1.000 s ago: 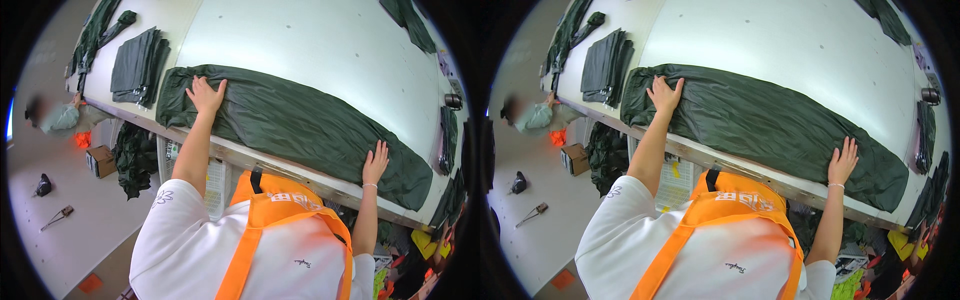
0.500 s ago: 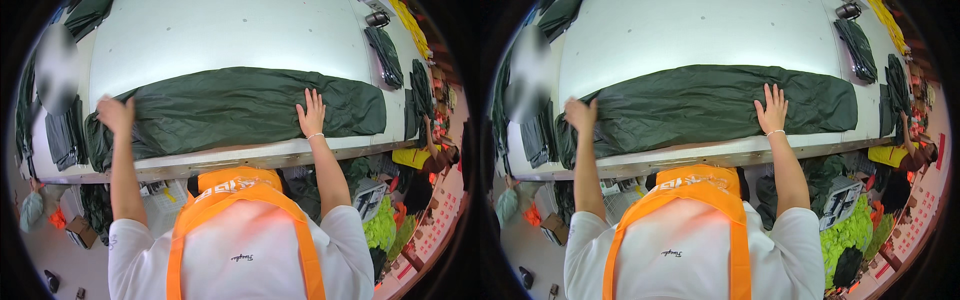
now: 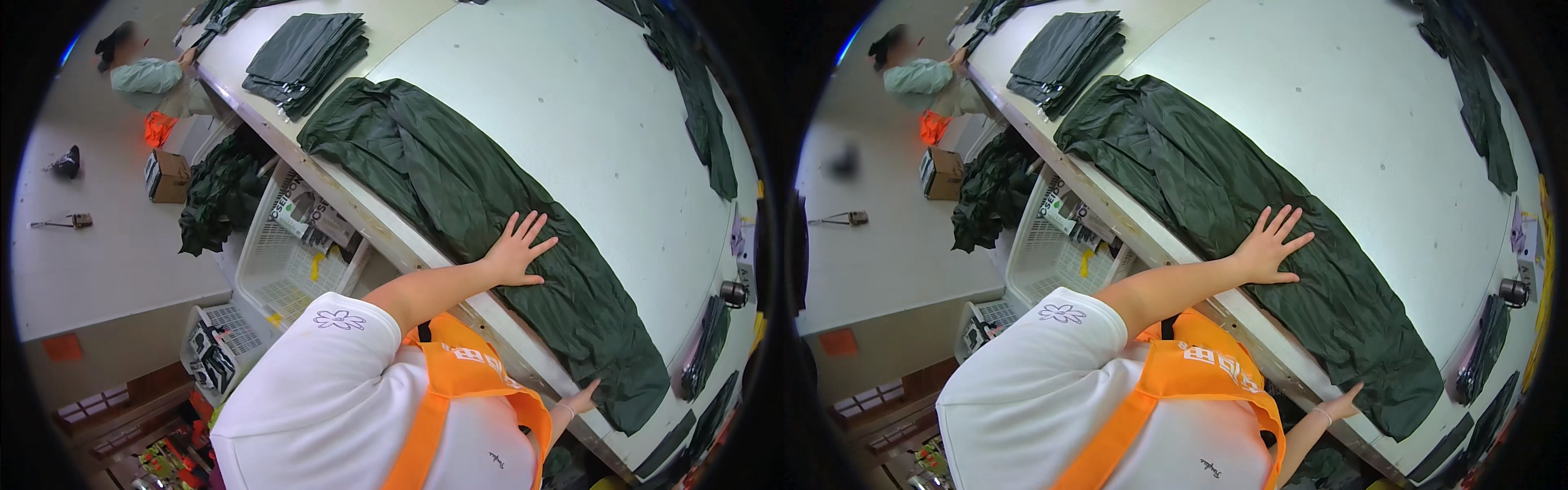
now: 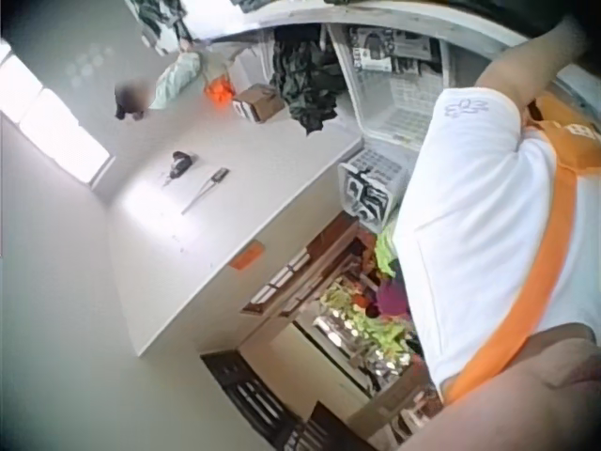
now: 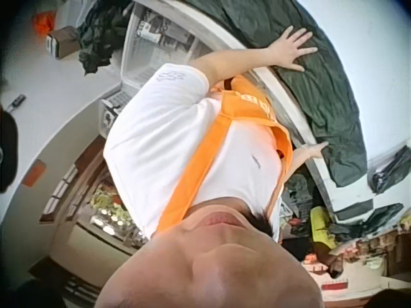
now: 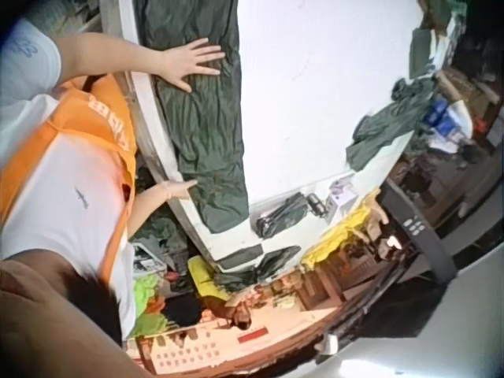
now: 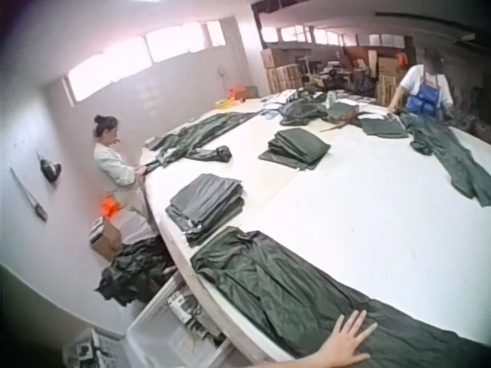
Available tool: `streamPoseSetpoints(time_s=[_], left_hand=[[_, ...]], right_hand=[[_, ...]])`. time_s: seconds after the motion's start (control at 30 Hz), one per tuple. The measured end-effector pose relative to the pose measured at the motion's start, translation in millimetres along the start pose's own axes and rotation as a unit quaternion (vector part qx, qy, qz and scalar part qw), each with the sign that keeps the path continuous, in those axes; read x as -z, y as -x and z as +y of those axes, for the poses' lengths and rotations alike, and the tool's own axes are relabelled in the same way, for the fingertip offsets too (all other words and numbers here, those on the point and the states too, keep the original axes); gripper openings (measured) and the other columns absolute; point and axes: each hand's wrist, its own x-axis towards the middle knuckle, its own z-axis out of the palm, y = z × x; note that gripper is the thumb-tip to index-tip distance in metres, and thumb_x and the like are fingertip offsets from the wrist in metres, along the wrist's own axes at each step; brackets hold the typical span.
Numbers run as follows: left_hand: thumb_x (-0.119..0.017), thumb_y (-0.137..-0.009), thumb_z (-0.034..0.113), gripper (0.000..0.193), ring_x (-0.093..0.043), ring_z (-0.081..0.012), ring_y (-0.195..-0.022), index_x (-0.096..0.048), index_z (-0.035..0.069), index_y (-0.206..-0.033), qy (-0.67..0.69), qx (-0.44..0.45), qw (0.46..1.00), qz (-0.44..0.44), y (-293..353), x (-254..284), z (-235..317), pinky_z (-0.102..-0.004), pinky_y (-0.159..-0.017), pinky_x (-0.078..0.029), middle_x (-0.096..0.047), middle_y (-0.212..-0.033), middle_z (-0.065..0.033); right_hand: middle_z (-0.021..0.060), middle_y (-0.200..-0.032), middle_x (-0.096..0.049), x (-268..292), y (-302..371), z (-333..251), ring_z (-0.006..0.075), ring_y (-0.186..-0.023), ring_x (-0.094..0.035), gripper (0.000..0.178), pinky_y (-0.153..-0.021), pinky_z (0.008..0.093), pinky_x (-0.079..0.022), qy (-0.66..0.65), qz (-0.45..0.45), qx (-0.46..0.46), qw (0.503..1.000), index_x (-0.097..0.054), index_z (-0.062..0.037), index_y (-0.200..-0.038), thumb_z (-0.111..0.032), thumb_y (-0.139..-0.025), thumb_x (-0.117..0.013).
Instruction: The person folds a dark green jacket on a white table. They smooth the fabric, fold the sleeves inward, fold the jacket in half lengthwise, then fold it into a compact rectangle and place it on a stack of similar folded jackets.
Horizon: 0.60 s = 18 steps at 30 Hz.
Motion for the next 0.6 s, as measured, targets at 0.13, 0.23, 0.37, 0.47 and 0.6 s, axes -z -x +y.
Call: streamPoseSetpoints(time_s=[0.13, 0.23, 0.37, 0.47, 0.6], left_hand=[[-0.05, -0.079, 0.069, 0.087, -0.006, -0.0411, -0.141, -0.024, 0.023, -0.148, -0.006, -0.005, 1.0, 0.024, -2.9, -5.1, 3.7, -0.0592, -0.11, -0.007, -0.008, -0.153, -0.0245], [-0.05, -0.077, 0.07, 0.088, -0.008, -0.041, -0.141, -0.024, 0.023, -0.148, -0.02, 0.002, 0.999, 0.046, -2.6, -9.5, -0.4, -0.059, -0.109, -0.008, -0.009, -0.153, -0.0242], [-0.048, -0.079, 0.071, 0.087, -0.009, -0.041, -0.14, -0.024, 0.023, -0.148, -0.051, 0.014, 0.998, 0.04, -3.5, -8.7, -0.2, -0.0591, -0.109, -0.009, -0.01, -0.152, -0.024], [-0.045, -0.079, 0.072, 0.088, -0.009, -0.04, -0.141, -0.023, 0.022, -0.148, -0.043, 0.012, 0.998, 0.044, -3.9, -11.7, 2.2, -0.0591, -0.109, -0.008, -0.011, -0.152, -0.0233], [-0.046, -0.082, 0.068, 0.086, -0.013, -0.0364, -0.141, -0.023, 0.018, -0.148, 0.059, -0.001, 0.994, 0.096, 0.1, -27.9, 28.7, -0.0568, -0.111, -0.008, -0.014, -0.153, -0.0205]], right_hand=[[0.0155, -0.14, -0.042, -0.5, -26.2, 4.0, 0.0341, -0.122, -0.044, 0.078, -0.103, 0.0468, -0.035, -0.365, -0.12, -0.269, 0.883, -0.038, 0.0044, -0.136, -0.039, -0.08, -0.071], [0.012, -0.141, -0.042, -19.1, -53.2, -10.7, 0.0336, -0.125, -0.042, 0.075, -0.106, 0.0478, -0.031, -0.521, -0.178, -0.273, 0.789, -0.04, 0.0012, -0.136, -0.038, -0.079, -0.069], [0.0161, -0.128, -0.053, -35.6, -71.2, -13.1, 0.0347, -0.117, -0.049, 0.051, -0.1, 0.0437, -0.039, -0.573, -0.107, -0.21, 0.785, -0.054, 0.0043, -0.122, -0.022, -0.079, -0.061], [0.0169, -0.125, -0.055, -7.3, -51.1, -76.7, 0.0345, -0.114, -0.051, 0.049, -0.098, 0.0444, -0.041, -0.617, -0.124, -0.125, 0.767, -0.054, 0.0057, -0.12, -0.019, -0.078, -0.057], [0.017, -0.12, -0.057, 32.7, 16.7, -248.4, 0.0344, -0.111, -0.054, 0.049, -0.097, 0.0453, -0.041, -0.591, -0.137, 0.023, 0.795, -0.055, 0.0067, -0.117, -0.026, -0.08, -0.055]])
